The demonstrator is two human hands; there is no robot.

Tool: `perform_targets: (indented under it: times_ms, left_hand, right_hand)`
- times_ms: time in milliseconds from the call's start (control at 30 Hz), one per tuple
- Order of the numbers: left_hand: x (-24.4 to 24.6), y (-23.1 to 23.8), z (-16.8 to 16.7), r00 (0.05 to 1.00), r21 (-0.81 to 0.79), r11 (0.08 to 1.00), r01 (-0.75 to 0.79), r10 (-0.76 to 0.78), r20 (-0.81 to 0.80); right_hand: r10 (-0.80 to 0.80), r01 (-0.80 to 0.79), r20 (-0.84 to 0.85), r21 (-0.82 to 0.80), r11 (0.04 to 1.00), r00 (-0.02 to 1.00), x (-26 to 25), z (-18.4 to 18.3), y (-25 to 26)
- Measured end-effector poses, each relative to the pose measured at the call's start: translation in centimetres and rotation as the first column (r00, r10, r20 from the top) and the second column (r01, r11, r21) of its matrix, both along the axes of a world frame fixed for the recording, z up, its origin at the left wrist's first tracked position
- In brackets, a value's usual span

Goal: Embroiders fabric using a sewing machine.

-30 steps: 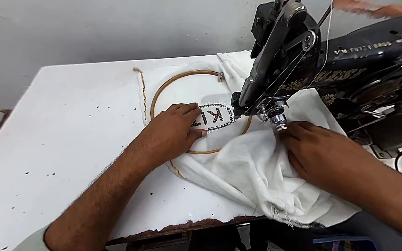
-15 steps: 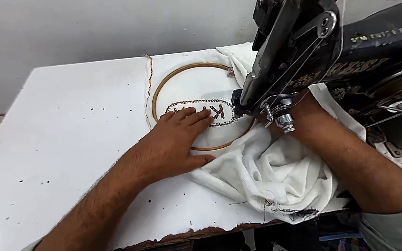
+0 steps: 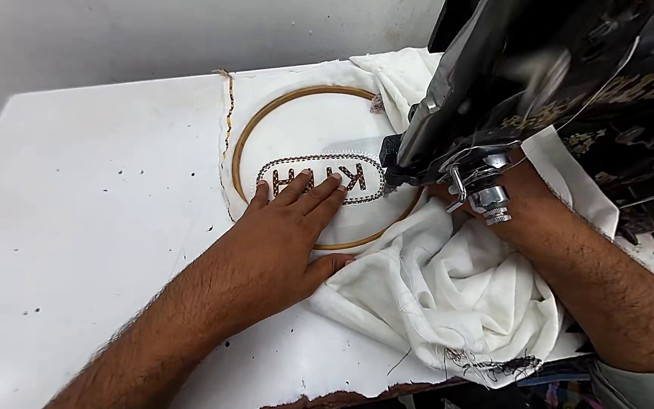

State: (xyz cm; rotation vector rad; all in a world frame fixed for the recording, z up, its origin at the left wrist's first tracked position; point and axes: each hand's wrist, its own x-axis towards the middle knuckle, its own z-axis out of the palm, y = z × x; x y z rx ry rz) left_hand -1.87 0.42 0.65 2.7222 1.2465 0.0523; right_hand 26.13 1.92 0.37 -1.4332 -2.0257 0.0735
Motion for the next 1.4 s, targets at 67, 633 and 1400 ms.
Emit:
perform_targets:
  times_ms: [67,633,1400]
  left_hand:
    - [0.1,0.0,-0.1,1.0,0.006,1.0,-0.002,0.002,0.0]
    - [0.2,0.1,-0.2,0.999,0.008,1.0,-0.03,0.03,0.009]
    - [0.7,0.1,-0.6,0.999,0.008,0.999,-0.04,0.04,0.024]
  right_hand:
    - [0.009,-0.009,0.009,-0.005,1.0,1.0,-0.1,0.5,-0.5]
    - [0.014,-0.014,-0.013,0.032,0.999,1.0,0.0,0.0,0.1]
    - [0.123,-0.097,0.006,0.654,0.75,0.992,3.6,-10.2,7.3]
